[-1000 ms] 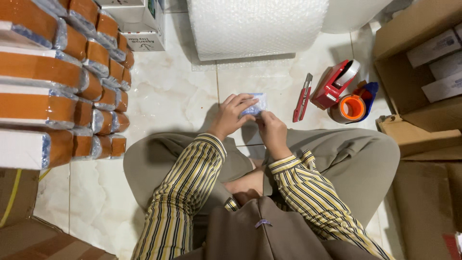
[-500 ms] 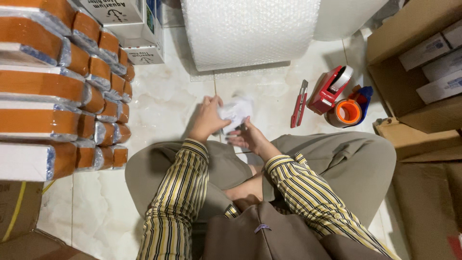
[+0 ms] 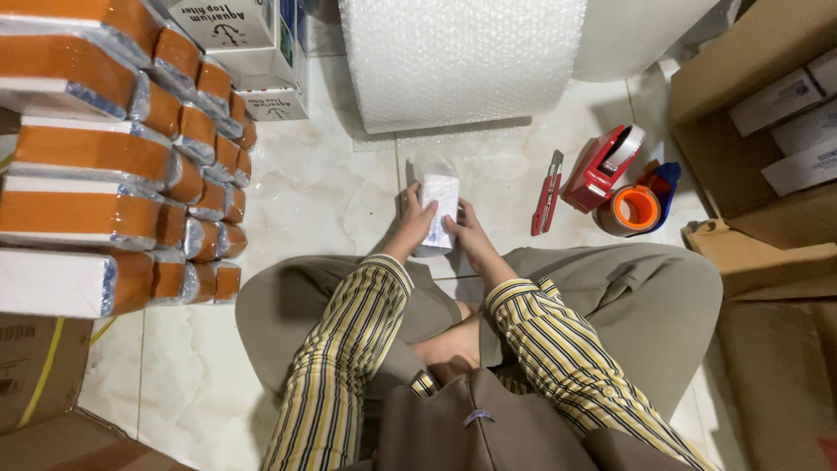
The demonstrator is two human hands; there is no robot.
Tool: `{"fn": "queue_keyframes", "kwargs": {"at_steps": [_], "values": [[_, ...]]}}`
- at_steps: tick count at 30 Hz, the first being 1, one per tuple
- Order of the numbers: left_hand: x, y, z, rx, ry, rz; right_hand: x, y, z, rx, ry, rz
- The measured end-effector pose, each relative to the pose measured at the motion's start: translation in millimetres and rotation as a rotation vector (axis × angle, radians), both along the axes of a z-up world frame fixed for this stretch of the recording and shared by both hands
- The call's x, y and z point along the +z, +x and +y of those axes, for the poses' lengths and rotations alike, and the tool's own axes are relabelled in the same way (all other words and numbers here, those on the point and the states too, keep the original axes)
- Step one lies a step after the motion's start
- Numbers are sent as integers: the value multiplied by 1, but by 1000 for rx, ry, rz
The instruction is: The person wraps small rectangular boxes in bubble wrap and seals them with orange tape. They retrieve boxes from a nearby cardboard box, wrap each one individually, and place the finished packages into a stack.
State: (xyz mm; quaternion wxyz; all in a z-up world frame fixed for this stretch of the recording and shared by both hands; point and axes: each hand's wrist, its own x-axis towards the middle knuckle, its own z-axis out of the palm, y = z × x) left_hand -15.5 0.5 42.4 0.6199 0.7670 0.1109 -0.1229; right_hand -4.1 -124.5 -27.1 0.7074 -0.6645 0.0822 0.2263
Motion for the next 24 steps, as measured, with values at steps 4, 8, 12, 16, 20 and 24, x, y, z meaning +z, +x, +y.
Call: {"fn": "queue_keyframes", "kwargs": {"at_steps": [4,8,12,16,20,24], "values": [[-53,9,-2,-25,12,-190,-5,5,-8,-54,27,-226],[-79,12,-10,-45,155,-567,-7,8,-14,-86,-5,-460],[-88,12,-7,-74,198,-645,-9,9,-19,-78,-54,-558],[-84,10,-8,-47,221,-710,-14,15,-25,-54,-47,-590],[-88,6,-12,-60,210,-533,-14,16,-29,-6,-117,-689],[-87,9,-17,-5,281,-714,-17,20,-30,-1,-193,-764]]}}
